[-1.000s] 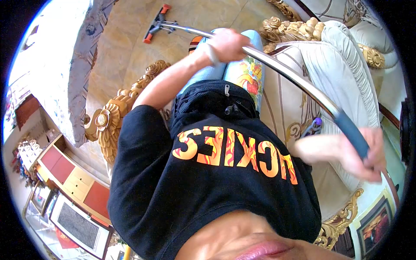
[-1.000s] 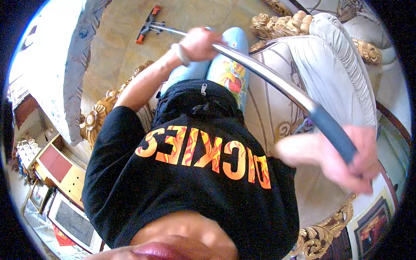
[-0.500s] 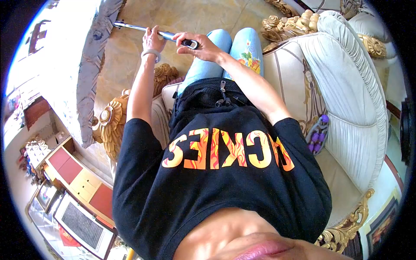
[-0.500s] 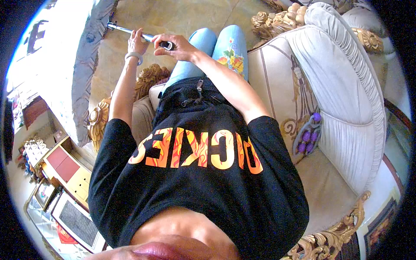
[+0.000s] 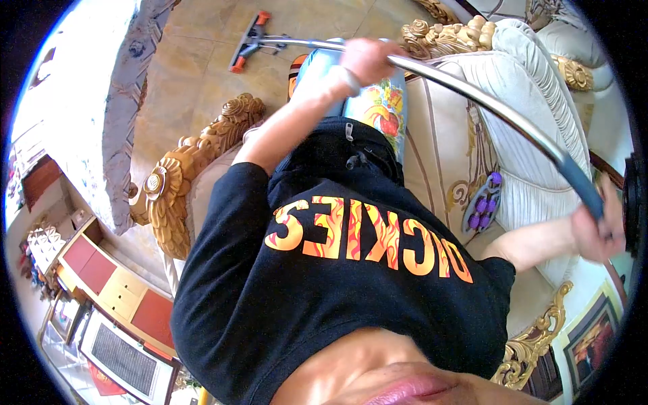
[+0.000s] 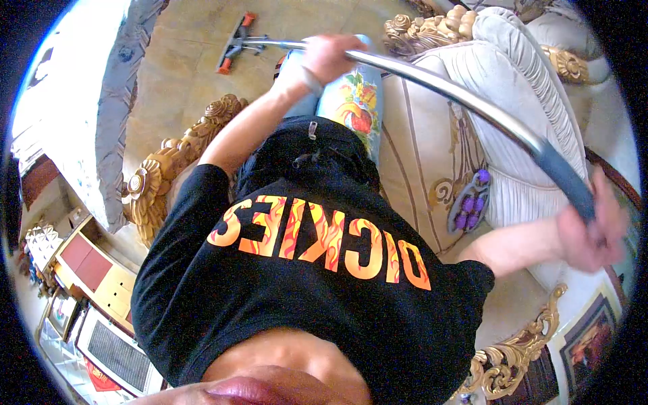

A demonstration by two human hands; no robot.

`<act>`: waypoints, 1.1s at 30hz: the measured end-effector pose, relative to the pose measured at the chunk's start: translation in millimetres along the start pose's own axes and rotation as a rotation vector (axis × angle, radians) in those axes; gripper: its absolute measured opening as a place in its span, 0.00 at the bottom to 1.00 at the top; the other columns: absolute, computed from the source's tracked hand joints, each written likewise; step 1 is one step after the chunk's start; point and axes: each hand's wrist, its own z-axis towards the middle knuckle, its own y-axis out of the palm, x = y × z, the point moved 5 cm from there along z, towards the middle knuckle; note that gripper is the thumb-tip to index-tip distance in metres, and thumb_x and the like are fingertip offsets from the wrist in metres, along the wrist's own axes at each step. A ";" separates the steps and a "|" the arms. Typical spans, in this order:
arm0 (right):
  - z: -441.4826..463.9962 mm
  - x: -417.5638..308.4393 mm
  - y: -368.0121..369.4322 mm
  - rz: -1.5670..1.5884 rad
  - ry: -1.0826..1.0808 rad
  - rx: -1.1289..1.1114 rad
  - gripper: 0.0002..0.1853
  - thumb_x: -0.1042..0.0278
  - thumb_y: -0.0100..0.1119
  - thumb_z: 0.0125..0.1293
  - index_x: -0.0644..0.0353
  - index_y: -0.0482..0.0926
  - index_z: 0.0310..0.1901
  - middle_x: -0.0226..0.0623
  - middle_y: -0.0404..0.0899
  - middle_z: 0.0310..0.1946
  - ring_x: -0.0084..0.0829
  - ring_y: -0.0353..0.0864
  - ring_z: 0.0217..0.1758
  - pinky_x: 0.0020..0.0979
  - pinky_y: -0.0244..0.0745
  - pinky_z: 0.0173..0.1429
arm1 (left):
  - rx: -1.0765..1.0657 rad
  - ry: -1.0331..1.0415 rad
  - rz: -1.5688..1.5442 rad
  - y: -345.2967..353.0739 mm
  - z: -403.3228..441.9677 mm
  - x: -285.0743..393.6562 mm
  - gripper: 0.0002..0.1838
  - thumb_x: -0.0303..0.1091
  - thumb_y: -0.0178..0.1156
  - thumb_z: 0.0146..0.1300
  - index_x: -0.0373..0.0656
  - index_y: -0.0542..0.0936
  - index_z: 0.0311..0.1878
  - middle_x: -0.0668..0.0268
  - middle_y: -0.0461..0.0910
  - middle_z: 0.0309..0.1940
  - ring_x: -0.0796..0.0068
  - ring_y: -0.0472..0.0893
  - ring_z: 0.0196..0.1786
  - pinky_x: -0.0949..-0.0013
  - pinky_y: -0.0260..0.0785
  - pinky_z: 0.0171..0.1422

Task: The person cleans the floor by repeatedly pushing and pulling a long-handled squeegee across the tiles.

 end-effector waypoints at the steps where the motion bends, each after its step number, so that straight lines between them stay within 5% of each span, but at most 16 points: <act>1: 8.0 -15.3 -18.5 0.132 -0.078 0.122 0.22 0.44 0.49 0.60 0.54 0.66 0.20 0.31 0.73 0.16 0.26 0.76 0.20 0.25 0.73 0.26 | -0.064 0.033 -0.057 8.1 5.7 27.4 0.10 0.38 0.61 0.48 0.52 0.80 0.36 0.62 0.79 0.25 0.58 0.80 0.31 0.59 0.73 0.36; 3: 17.3 -14.9 -51.7 0.672 -0.014 0.220 0.21 0.42 0.52 0.58 0.49 0.66 0.18 0.17 0.67 0.09 0.13 0.70 0.15 0.17 0.69 0.22 | -0.140 0.102 -0.074 21.9 13.0 61.2 0.08 0.40 0.59 0.51 0.48 0.75 0.28 0.59 0.77 0.21 0.53 0.78 0.28 0.54 0.69 0.32; 6: 14.8 -10.3 -62.2 0.495 -0.107 0.229 0.22 0.37 0.52 0.56 0.44 0.66 0.16 0.08 0.62 0.06 0.06 0.65 0.12 0.15 0.66 0.25 | -0.160 0.089 -0.095 22.5 16.0 53.7 0.07 0.38 0.57 0.51 0.46 0.74 0.28 0.58 0.77 0.21 0.51 0.77 0.28 0.53 0.69 0.33; 10: 11.8 21.6 -17.6 0.530 -0.083 0.179 0.23 0.35 0.51 0.56 0.42 0.64 0.16 0.08 0.61 0.08 0.08 0.62 0.12 0.18 0.62 0.29 | -0.217 0.053 -0.043 -5.9 11.3 15.8 0.07 0.36 0.58 0.49 0.47 0.76 0.32 0.58 0.78 0.25 0.53 0.78 0.31 0.54 0.70 0.35; 15: -25.9 94.6 114.7 0.300 0.068 0.235 0.23 0.43 0.36 0.67 0.46 0.60 0.18 0.21 0.55 0.10 0.18 0.55 0.14 0.28 0.63 0.29 | -0.036 -0.164 0.143 -61.6 -14.6 -100.0 0.10 0.34 0.56 0.51 0.48 0.79 0.38 0.56 0.79 0.30 0.54 0.79 0.36 0.58 0.72 0.39; 16: -37.1 101.2 154.6 0.004 0.102 0.284 0.21 0.49 0.35 0.69 0.48 0.61 0.20 0.22 0.55 0.11 0.18 0.53 0.15 0.29 0.63 0.30 | 0.008 -0.230 0.238 -75.5 -22.7 -129.5 0.10 0.35 0.57 0.51 0.46 0.78 0.37 0.56 0.79 0.31 0.54 0.79 0.36 0.58 0.71 0.41; 18: -58.7 129.3 221.7 0.459 0.261 0.060 0.17 0.58 0.38 0.68 0.51 0.61 0.21 0.23 0.54 0.12 0.20 0.54 0.17 0.28 0.59 0.28 | 0.217 -0.196 0.403 -102.5 -46.9 -188.1 0.11 0.36 0.61 0.48 0.47 0.77 0.36 0.59 0.78 0.31 0.56 0.78 0.38 0.58 0.70 0.44; 19: -76.2 147.8 246.1 0.595 0.272 -0.058 0.16 0.57 0.40 0.70 0.56 0.65 0.26 0.29 0.64 0.16 0.25 0.63 0.19 0.34 0.70 0.35 | 0.252 -0.280 0.442 -119.3 -58.5 -201.4 0.12 0.37 0.62 0.47 0.46 0.76 0.36 0.59 0.78 0.33 0.56 0.77 0.42 0.58 0.69 0.46; 21: -113.5 174.6 292.4 0.678 0.425 -0.161 0.09 0.64 0.52 0.66 0.57 0.68 0.30 0.36 0.76 0.25 0.31 0.78 0.35 0.35 0.73 0.43 | 0.242 -0.516 0.602 -137.0 -87.9 -251.9 0.19 0.44 0.64 0.48 0.48 0.76 0.43 0.61 0.76 0.44 0.59 0.72 0.53 0.58 0.67 0.54; 23: -141.5 178.8 329.9 0.648 0.559 -0.332 0.06 0.66 0.53 0.65 0.59 0.71 0.34 0.35 0.79 0.32 0.29 0.78 0.45 0.32 0.71 0.51 | 0.143 -0.635 0.682 -148.2 -107.9 -274.7 0.21 0.46 0.65 0.48 0.51 0.76 0.46 0.62 0.73 0.48 0.60 0.70 0.56 0.59 0.66 0.56; 25: -166.1 189.3 349.1 0.614 0.503 -0.519 0.04 0.70 0.58 0.61 0.60 0.74 0.34 0.32 0.79 0.33 0.25 0.76 0.44 0.37 0.62 0.64 | 0.074 -0.714 0.692 -144.6 -118.3 -271.0 0.20 0.44 0.65 0.48 0.51 0.76 0.45 0.63 0.73 0.48 0.60 0.69 0.56 0.59 0.66 0.56; 26: -176.2 191.8 352.0 0.556 0.522 -0.643 0.05 0.67 0.58 0.61 0.58 0.75 0.33 0.33 0.79 0.40 0.35 0.70 0.57 0.35 0.62 0.62 | 0.055 -0.725 0.685 -140.9 -122.2 -265.7 0.20 0.43 0.65 0.48 0.51 0.77 0.44 0.64 0.73 0.48 0.60 0.69 0.56 0.59 0.66 0.56; 27: -181.0 191.6 350.1 0.572 0.516 -0.644 0.06 0.67 0.58 0.61 0.59 0.75 0.32 0.33 0.78 0.40 0.35 0.70 0.58 0.35 0.62 0.61 | 0.037 -0.738 0.680 -139.5 -125.1 -260.0 0.19 0.43 0.65 0.47 0.51 0.77 0.44 0.64 0.73 0.48 0.60 0.69 0.56 0.59 0.66 0.56; 30: -163.6 176.0 328.8 0.568 0.488 -0.649 0.07 0.65 0.59 0.60 0.59 0.74 0.31 0.35 0.78 0.39 0.37 0.69 0.58 0.38 0.62 0.61 | 0.091 -0.485 0.658 -138.5 -108.1 -220.6 0.13 0.37 0.67 0.42 0.50 0.79 0.34 0.68 0.77 0.37 0.65 0.74 0.49 0.62 0.69 0.51; 31: -147.5 165.5 311.2 0.540 0.458 -0.586 0.04 0.72 0.59 0.59 0.62 0.75 0.30 0.34 0.79 0.33 0.34 0.75 0.49 0.39 0.63 0.62 | 0.086 -0.447 0.597 -134.1 -96.3 -198.5 0.10 0.35 0.67 0.42 0.50 0.79 0.30 0.67 0.78 0.32 0.63 0.76 0.43 0.62 0.69 0.48; 33: -114.5 150.5 263.3 0.468 0.336 -0.606 0.03 0.73 0.57 0.60 0.62 0.75 0.30 0.37 0.79 0.35 0.37 0.76 0.50 0.40 0.67 0.58 | 0.037 -0.259 0.500 -112.6 -68.3 -155.3 0.07 0.36 0.63 0.45 0.48 0.80 0.29 0.62 0.79 0.28 0.59 0.78 0.36 0.61 0.70 0.44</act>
